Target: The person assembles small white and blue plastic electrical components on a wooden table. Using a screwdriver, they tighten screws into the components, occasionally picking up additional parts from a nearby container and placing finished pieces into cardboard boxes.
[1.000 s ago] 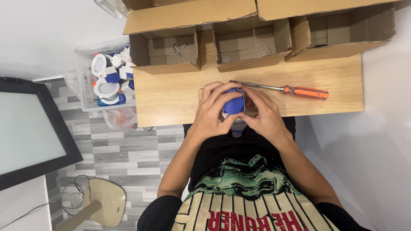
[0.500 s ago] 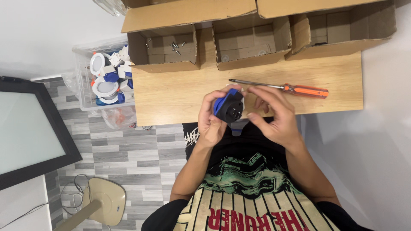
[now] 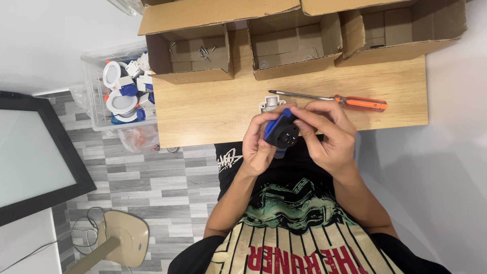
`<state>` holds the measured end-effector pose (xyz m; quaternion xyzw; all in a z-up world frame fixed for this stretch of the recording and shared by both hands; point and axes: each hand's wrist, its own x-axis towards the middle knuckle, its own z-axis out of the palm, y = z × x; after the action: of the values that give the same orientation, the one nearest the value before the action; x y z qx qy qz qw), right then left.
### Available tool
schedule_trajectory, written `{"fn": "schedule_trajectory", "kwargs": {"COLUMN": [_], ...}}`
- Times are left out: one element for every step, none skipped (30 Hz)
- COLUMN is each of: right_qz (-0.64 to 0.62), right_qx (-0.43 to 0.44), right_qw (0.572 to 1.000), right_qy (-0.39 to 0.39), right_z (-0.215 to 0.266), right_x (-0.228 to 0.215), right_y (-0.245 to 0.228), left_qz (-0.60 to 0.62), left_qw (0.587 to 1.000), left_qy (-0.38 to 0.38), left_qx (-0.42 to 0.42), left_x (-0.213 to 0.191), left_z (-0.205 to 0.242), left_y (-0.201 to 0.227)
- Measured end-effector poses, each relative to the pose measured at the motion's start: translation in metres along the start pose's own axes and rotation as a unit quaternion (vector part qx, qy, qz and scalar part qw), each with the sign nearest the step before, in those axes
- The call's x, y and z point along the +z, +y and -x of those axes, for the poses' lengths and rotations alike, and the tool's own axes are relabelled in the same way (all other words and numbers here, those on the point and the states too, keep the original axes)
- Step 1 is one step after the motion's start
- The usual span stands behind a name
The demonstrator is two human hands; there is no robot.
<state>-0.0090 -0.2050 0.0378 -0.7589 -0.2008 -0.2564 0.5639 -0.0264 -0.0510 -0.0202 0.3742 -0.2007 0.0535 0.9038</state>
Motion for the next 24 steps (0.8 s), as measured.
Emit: {"fn": "schedule_trajectory", "kwargs": {"right_qz": [0.000, -0.003, -0.006, -0.006, -0.006, -0.005, -0.005, -0.013, -0.021, -0.021, -0.028, -0.034, -0.034, -0.028, -0.023, -0.023, -0.014, -0.005, -0.005, -0.004, -0.003, -0.003, -0.004, -0.004], "right_qx": [0.000, 0.004, 0.007, 0.008, 0.007, 0.006, 0.006, 0.007, 0.007, 0.008, 0.016, 0.023, 0.023, 0.020, 0.017, 0.017, 0.022, 0.028, 0.028, 0.025, 0.023, 0.023, 0.025, 0.025], "right_qw": [1.000, 1.000, 1.000, 1.000, 1.000, 1.000, 1.000, 1.000, 0.999, 0.999, 0.999, 0.999, 0.999, 0.999, 0.999, 0.999, 0.999, 0.999, 0.999, 1.000, 1.000, 1.000, 0.999, 0.999], "right_qy": [0.000, 0.004, 0.007, 0.006, 0.011, 0.017, 0.016, 0.020, 0.024, 0.024, 0.026, 0.028, 0.028, 0.027, 0.027, 0.026, 0.021, 0.016, 0.016, 0.017, 0.019, 0.018, 0.019, 0.021], "right_z": [-0.001, -0.001, -0.002, -0.003, -0.004, -0.005, -0.004, -0.004, -0.004, -0.003, -0.003, -0.003, -0.002, -0.001, 0.000, 0.003, 0.006, 0.009, 0.010, 0.012, 0.014, 0.015, 0.017, 0.018], "right_x": [0.000, 0.001, 0.001, 0.001, 0.002, 0.002, 0.002, 0.002, 0.002, 0.003, 0.003, 0.003, 0.004, 0.005, 0.006, 0.006, 0.006, 0.006, 0.006, 0.006, 0.006, 0.006, 0.006, 0.005], "right_y": [-0.001, -0.002, -0.003, -0.004, -0.005, -0.006, -0.006, -0.006, -0.006, -0.006, -0.007, -0.008, -0.007, -0.006, -0.006, -0.006, -0.007, -0.007, -0.008, -0.008, -0.009, -0.010, -0.012, -0.013], "left_qz": [0.000, 0.000, 0.000, 0.000, -0.002, -0.004, -0.004, -0.008, -0.012, -0.012, -0.018, -0.025, -0.024, -0.032, -0.041, -0.041, -0.052, -0.063, -0.063, -0.082, -0.101, -0.101, -0.111, -0.119], "left_qw": [1.000, 1.000, 1.000, 1.000, 1.000, 1.000, 1.000, 1.000, 1.000, 1.000, 1.000, 0.999, 0.999, 0.999, 0.999, 0.999, 0.998, 0.997, 0.997, 0.995, 0.993, 0.993, 0.992, 0.991], "left_qy": [0.000, 0.001, 0.003, 0.003, 0.001, -0.002, -0.001, -0.007, -0.012, -0.011, -0.011, -0.013, -0.013, -0.015, -0.017, -0.016, -0.018, -0.019, -0.019, -0.018, -0.016, -0.016, -0.011, -0.008], "left_qx": [0.000, 0.001, 0.003, 0.003, 0.005, 0.006, 0.006, 0.007, 0.008, 0.007, 0.014, 0.022, 0.022, 0.025, 0.028, 0.028, 0.036, 0.043, 0.043, 0.049, 0.055, 0.055, 0.060, 0.065], "left_x": [0.000, -0.001, -0.001, -0.001, -0.002, -0.002, -0.003, -0.003, -0.004, -0.002, 0.000, 0.002, 0.001, 0.001, 0.001, 0.000, 0.000, -0.001, -0.001, -0.001, -0.001, -0.001, 0.000, 0.000], "left_z": [0.000, 0.000, 0.000, 0.000, 0.000, 0.000, 0.000, -0.001, -0.001, -0.002, -0.004, -0.006, -0.005, -0.005, -0.005, -0.006, -0.006, -0.007, -0.005, -0.005, -0.004, -0.004, -0.004, -0.005], "left_y": [0.000, -0.001, -0.001, -0.001, -0.001, -0.001, 0.001, 0.002, 0.003, 0.004, 0.005, 0.005, 0.005, 0.005, 0.005, 0.006, 0.007, 0.007, 0.008, 0.009, 0.010, 0.011, 0.012, 0.012]}}
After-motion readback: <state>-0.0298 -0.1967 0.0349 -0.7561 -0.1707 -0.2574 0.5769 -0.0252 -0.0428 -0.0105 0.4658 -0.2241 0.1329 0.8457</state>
